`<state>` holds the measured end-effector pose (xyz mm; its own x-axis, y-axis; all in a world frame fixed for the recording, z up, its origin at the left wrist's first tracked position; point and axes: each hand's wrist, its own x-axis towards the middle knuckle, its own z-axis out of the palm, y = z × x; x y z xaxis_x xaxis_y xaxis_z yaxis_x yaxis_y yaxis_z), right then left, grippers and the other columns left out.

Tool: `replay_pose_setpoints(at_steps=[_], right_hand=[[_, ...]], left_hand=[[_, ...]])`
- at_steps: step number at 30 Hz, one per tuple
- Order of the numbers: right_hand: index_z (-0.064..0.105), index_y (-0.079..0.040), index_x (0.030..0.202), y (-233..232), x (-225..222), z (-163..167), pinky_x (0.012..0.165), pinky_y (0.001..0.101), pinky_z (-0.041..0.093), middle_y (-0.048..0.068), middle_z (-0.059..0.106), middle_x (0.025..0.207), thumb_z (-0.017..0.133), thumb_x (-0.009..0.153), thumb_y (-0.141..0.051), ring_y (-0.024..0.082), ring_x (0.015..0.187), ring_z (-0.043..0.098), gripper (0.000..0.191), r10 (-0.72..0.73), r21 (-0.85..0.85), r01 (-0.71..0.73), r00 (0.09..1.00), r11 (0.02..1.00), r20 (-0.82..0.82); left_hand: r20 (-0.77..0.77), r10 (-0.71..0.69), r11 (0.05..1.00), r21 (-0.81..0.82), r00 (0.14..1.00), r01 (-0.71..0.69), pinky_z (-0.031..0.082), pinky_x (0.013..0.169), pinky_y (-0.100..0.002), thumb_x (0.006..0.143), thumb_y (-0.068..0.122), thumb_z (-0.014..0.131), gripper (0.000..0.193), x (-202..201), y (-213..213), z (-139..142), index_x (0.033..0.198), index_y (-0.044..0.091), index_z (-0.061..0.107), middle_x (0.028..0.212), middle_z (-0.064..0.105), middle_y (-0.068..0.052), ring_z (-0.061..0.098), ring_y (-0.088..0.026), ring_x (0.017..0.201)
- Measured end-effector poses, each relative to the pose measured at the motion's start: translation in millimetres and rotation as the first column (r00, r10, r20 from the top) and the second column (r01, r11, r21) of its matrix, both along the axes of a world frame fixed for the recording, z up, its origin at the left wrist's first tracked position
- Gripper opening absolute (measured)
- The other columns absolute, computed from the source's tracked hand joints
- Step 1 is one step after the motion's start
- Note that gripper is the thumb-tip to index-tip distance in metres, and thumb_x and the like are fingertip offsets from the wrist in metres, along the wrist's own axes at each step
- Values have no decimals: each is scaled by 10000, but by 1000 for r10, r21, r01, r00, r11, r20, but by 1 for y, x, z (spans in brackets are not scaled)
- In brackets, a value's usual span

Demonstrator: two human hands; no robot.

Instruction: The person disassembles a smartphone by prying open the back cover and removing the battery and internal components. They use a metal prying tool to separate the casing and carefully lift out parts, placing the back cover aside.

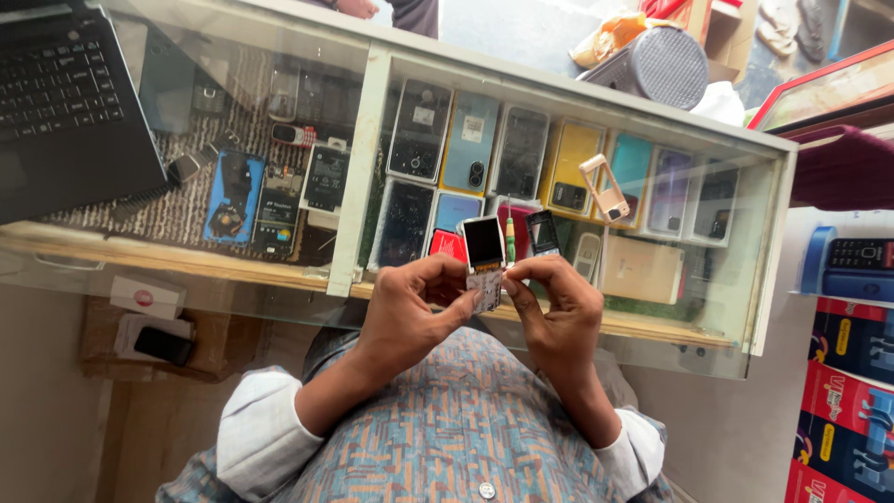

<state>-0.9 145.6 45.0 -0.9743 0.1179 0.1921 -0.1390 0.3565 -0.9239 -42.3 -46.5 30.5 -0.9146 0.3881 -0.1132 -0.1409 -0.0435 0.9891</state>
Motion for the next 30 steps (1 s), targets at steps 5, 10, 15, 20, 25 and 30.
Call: replay_pose_setpoints(at_steps=[5, 10, 15, 20, 25, 30], right_hand=[[698, -10, 959, -7, -7, 18, 737, 274, 568, 80, 729, 890, 763, 834, 49, 158, 831, 731, 152, -11, 212, 18, 999, 977, -35], [723, -22, 947, -13, -14, 24, 698, 295, 586, 94, 742, 900, 793, 819, 17, 210, 806, 758, 150, 23, 302, 9, 994, 953, -104], [726, -22, 958, -18, -16, 21, 702, 331, 582, 93, 739, 907, 791, 818, 16, 244, 812, 743, 159, 48, 367, 18, 984, 930, -171], [723, -13, 969, -19, -16, 14, 701, 349, 575, 103, 731, 919, 758, 836, 36, 256, 799, 728, 146, 79, 373, -24, 988, 927, -133], [706, -18, 966, -19, -20, 4, 710, 354, 577, 101, 722, 917, 731, 850, 44, 259, 809, 726, 134, 78, 334, -37, 991, 942, -111], [654, -8, 991, -15, -22, -7, 706, 353, 575, 103, 678, 920, 693, 882, 57, 261, 811, 711, 133, 112, 293, -100, 993, 951, -25]], left_hand=[[0, 2, 999, -45, 1000, -2, 634, 699, -252, 862, 81, 782, 141, 1, -1, 5, 924, -33, 727, 790, 781, -92, 759, -116, 748], [10, 41, 993, -108, 999, -39, 619, 667, -237, 830, 95, 780, 147, 0, 1, 6, 919, -8, 724, 777, 793, -63, 772, -89, 738], [51, 64, 982, -182, 997, -53, 577, 585, -233, 830, 111, 776, 144, -2, 0, 5, 922, 13, 724, 730, 787, -48, 744, -72, 679], [37, 80, 973, -221, 996, -70, 564, 560, -231, 831, 110, 783, 135, -1, 0, 1, 896, 12, 718, 686, 773, -40, 736, -70, 635], [50, 113, 976, -193, 992, -102, 559, 585, -231, 830, 75, 768, 119, 3, 2, -11, 917, 9, 722, 720, 773, -45, 731, -71, 658], [58, 116, 985, -138, 992, -107, 589, 627, -226, 841, 56, 759, 126, 3, 4, -24, 942, -6, 716, 783, 781, -58, 742, -75, 712]])
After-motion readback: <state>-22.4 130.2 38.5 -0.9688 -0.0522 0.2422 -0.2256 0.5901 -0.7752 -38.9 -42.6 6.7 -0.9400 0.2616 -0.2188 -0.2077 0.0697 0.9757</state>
